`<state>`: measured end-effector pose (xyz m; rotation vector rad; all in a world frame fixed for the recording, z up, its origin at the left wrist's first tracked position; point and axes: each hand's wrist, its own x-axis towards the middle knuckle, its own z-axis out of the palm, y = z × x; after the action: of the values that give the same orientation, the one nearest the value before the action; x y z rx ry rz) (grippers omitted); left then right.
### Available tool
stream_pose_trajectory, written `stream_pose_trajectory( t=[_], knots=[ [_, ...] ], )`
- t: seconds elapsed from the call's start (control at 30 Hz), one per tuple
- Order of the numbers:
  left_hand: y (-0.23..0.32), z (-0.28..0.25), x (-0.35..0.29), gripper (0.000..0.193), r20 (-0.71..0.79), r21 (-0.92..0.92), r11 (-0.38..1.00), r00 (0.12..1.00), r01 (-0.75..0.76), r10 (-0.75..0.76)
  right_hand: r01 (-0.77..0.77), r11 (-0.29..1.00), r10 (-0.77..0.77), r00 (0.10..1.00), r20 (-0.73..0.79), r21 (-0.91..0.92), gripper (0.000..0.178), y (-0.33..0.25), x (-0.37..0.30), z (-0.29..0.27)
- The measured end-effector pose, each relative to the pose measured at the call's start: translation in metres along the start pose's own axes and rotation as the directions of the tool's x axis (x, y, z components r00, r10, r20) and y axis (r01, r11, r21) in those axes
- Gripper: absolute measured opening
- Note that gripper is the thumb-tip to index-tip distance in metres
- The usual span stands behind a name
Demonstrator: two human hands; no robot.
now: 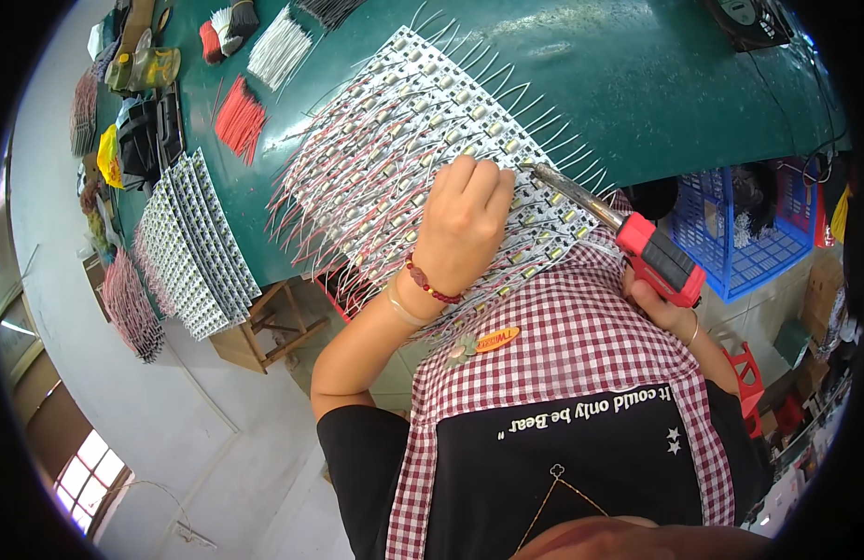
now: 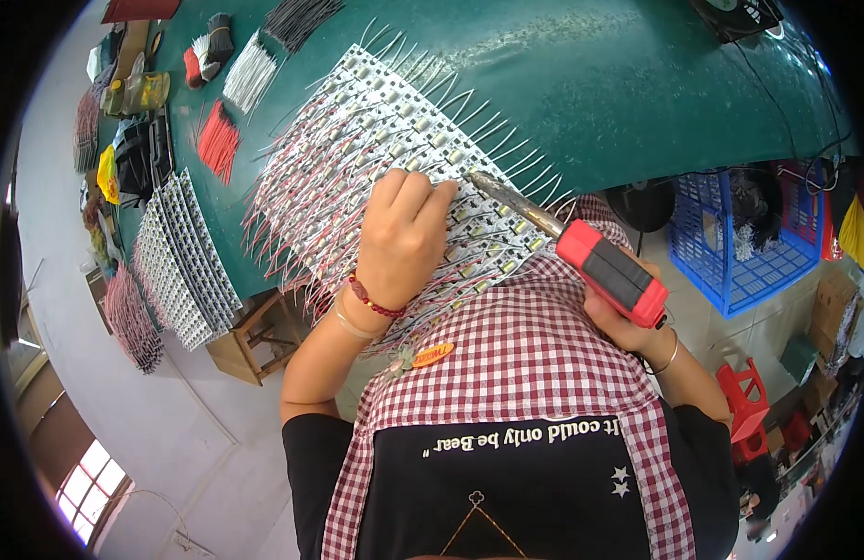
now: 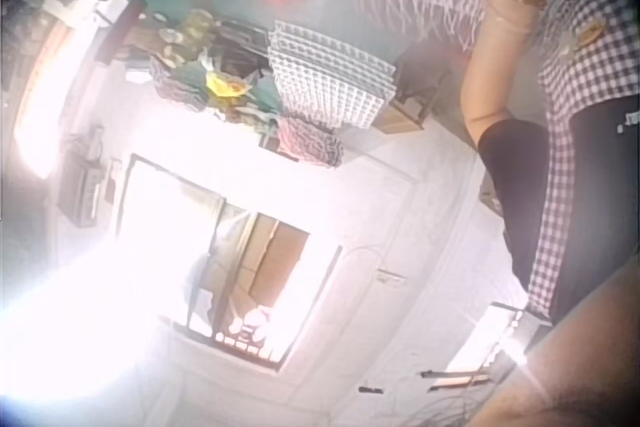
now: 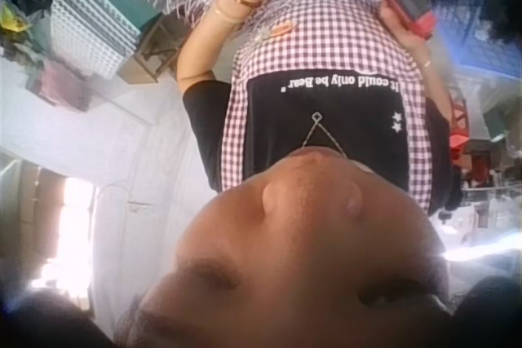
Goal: The person uses a soldering iron to attach small black components to a large LED panel. They repeatedly pick up individual components from a pile on the table and solder them onto specific points on the panel, working systematically across the surface.
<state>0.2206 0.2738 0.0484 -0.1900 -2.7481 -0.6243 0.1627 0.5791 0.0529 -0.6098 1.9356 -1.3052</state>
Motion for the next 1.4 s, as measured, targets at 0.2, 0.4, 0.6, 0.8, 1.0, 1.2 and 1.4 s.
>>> stream_pose_trajectory(
  t=[0.2, 0.4, 0.6, 0.8, 1.0, 1.2, 1.4],
  knots=[
    [-0.001, 0.002, -0.002, 0.024, -0.065, -0.05, 0.998, 0.997, 0.033, -0.036, -0.008, 1.0, 0.008, 1.0, -0.001, 0.003, 0.015, 0.0, 0.001, 0.001],
    [0.002, 0.005, -0.007, 0.023, -0.076, -0.05, 0.997, 0.995, 0.065, -0.069, 0.053, 0.998, -0.053, 0.998, 0.025, -0.022, 0.013, 0.012, 0.006, 0.003],
    [0.0, 0.006, -0.001, 0.024, -0.089, -0.096, 0.994, 0.994, 0.05, -0.058, 0.038, 0.997, -0.038, 0.999, 0.003, -0.067, 0.013, 0.013, -0.001, 0.006],
    [0.001, 0.008, -0.004, 0.025, -0.093, -0.09, 0.993, 0.992, 0.073, -0.081, 0.05, 0.999, -0.05, 0.999, -0.014, 0.001, 0.015, 0.008, 0.001, 0.003],
    [0.002, 0.002, -0.002, 0.022, -0.041, -0.003, 0.998, 0.997, 0.068, -0.068, 0.017, 1.0, -0.017, 1.0, -0.002, 0.017, 0.015, 0.011, -0.005, 0.0],
    [0.007, -0.02, 0.002, 0.018, 0.064, 0.197, 0.973, 0.989, 0.118, -0.132, 0.004, 0.999, -0.004, 1.0, -0.016, 0.049, 0.016, 0.007, -0.007, -0.002],
    [0.017, -0.02, -0.002, 0.02, -0.083, 0.073, 0.987, 0.987, 0.14, -0.134, 0.063, 0.996, -0.064, 0.998, -0.012, -0.063, 0.017, 0.037, -0.025, -0.008]
  ],
)
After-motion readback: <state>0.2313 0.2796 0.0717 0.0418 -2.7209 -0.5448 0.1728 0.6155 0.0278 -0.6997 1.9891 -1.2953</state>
